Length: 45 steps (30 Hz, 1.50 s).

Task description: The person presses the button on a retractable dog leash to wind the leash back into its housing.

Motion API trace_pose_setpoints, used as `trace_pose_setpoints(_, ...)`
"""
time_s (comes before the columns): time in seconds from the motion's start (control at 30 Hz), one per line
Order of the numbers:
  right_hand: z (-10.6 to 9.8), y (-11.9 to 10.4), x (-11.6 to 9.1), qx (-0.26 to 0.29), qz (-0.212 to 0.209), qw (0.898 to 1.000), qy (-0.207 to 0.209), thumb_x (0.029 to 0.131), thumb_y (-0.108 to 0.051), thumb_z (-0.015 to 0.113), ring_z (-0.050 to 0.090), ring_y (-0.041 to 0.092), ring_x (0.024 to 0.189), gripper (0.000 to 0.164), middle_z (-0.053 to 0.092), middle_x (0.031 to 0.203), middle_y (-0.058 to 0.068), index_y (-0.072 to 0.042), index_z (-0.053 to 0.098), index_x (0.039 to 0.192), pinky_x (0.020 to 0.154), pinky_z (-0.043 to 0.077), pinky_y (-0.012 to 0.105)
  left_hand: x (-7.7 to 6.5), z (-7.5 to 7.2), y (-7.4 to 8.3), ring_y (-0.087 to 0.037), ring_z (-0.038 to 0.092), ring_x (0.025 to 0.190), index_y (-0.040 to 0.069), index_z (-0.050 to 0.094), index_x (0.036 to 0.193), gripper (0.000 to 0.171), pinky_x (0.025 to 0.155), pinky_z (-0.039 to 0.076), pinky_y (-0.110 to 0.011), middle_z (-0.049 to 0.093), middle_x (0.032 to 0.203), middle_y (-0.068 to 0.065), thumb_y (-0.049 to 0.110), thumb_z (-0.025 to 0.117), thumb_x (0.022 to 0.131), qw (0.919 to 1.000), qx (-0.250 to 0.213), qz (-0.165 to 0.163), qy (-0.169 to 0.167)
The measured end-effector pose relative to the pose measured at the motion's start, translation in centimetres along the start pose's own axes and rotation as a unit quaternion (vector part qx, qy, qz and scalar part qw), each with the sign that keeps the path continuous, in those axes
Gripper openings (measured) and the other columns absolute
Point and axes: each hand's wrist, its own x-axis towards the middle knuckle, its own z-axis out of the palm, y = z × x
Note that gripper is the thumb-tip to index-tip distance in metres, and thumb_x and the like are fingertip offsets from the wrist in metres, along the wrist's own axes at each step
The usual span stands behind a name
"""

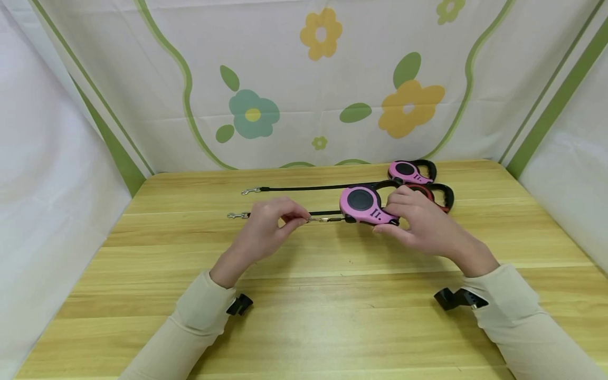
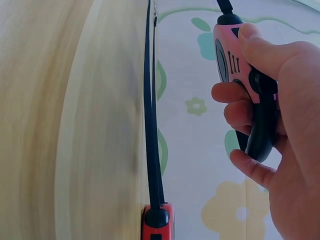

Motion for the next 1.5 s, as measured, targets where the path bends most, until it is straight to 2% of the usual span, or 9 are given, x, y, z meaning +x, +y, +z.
trace_pose_setpoints(0.37,0.1,-0.7,0.3,-0.004,0.001,1.000,-0.005,0.085,-0.021,0.087,0.046,0.015,0.087,0.026,0.055,0.082,-0.003,-0.010,0.064,0.079,0.083,0.036,0.030,-0.2,0.3,0.1,-0.015,0.074,0.083,0.005,0.080,0.100,0.009,0.075,0.062,-0.024,0.079,0.096,-0.005,-0.001,0.078,0.094,1.0000,-0.003,0.002,-0.007)
trace_pose_setpoints(0.7,0.1,-0.6,0.2,-0.004,0.002,1.000,-0.004,0.089,-0.023,0.084,0.047,0.016,0.088,0.025,0.057,0.084,-0.002,-0.010,0.065,0.081,0.084,0.037,0.031,-0.1,0.6,0.2,-0.015,0.074,0.085,0.003,0.079,0.103,0.011,0.076,0.062,-0.024,0.078,0.098,-0.007,-0.003,0.077,0.094,0.9996,-0.012,-0.002,-0.024)
trace_pose_setpoints(0.87,-0.4,-0.6,0.1,-0.013,0.013,1.000,-0.008,0.090,-0.026,0.083,0.045,0.015,0.087,0.030,0.054,0.081,-0.003,-0.013,0.061,0.076,0.083,0.036,0.031,0.0,0.8,0.2,-0.017,0.074,0.089,0.004,0.077,0.107,0.013,0.077,0.064,-0.030,0.078,0.102,-0.008,0.000,0.077,0.094,0.9994,-0.010,-0.011,-0.031)
trace_pose_setpoints(1.03,-1.0,-0.5,-0.1,-0.028,0.028,0.999,-0.012,0.088,-0.027,0.085,0.046,0.015,0.086,0.031,0.055,0.081,-0.003,-0.015,0.060,0.074,0.079,0.036,0.033,-0.1,0.9,0.3,-0.023,0.073,0.106,0.006,0.075,0.122,0.025,0.088,0.063,-0.043,0.077,0.118,-0.007,0.014,0.077,0.098,0.9986,0.004,-0.030,-0.044)
trace_pose_setpoints(1.13,-1.4,-0.5,-0.3,-0.039,0.030,0.999,-0.021,0.084,-0.027,0.087,0.049,0.015,0.086,0.027,0.059,0.082,-0.003,-0.016,0.063,0.075,0.077,0.038,0.034,-0.1,1.0,0.7,-0.025,0.067,0.126,0.010,0.069,0.135,0.040,0.103,0.058,-0.048,0.071,0.135,-0.005,0.030,0.076,0.101,0.9958,0.016,-0.063,-0.064)
trace_pose_setpoints(1.23,-1.9,-0.4,-0.9,-0.048,0.050,0.997,-0.042,0.085,-0.029,0.086,0.053,0.016,0.089,0.022,0.066,0.088,-0.001,-0.016,0.070,0.079,0.078,0.041,0.037,0.0,1.4,1.2,-0.026,0.057,0.141,0.013,0.062,0.144,0.054,0.115,0.051,-0.049,0.064,0.148,-0.004,0.042,0.074,0.100,0.9912,0.031,-0.088,-0.094)
trace_pose_setpoints(1.4,-3.0,0.0,-3.0,-0.055,0.087,0.993,-0.060,0.090,-0.033,0.083,0.059,0.020,0.099,0.020,0.074,0.098,0.002,-0.015,0.076,0.088,0.084,0.047,0.044,0.4,2.2,2.0,-0.028,0.051,0.149,0.017,0.056,0.152,0.062,0.122,0.044,-0.050,0.058,0.155,-0.003,0.048,0.071,0.101,0.9863,0.031,-0.090,-0.134)
trace_pose_setpoints(1.5,-3.9,0.3,-4.7,-0.061,0.099,0.992,-0.057,0.088,-0.033,0.086,0.058,0.017,0.097,0.019,0.073,0.096,-0.002,-0.018,0.074,0.085,0.082,0.047,0.041,1.0,2.8,2.5,-0.028,0.048,0.152,0.020,0.051,0.157,0.066,0.124,0.042,-0.050,0.055,0.159,-0.003,0.051,0.068,0.102,0.9837,0.025,-0.090,-0.154)
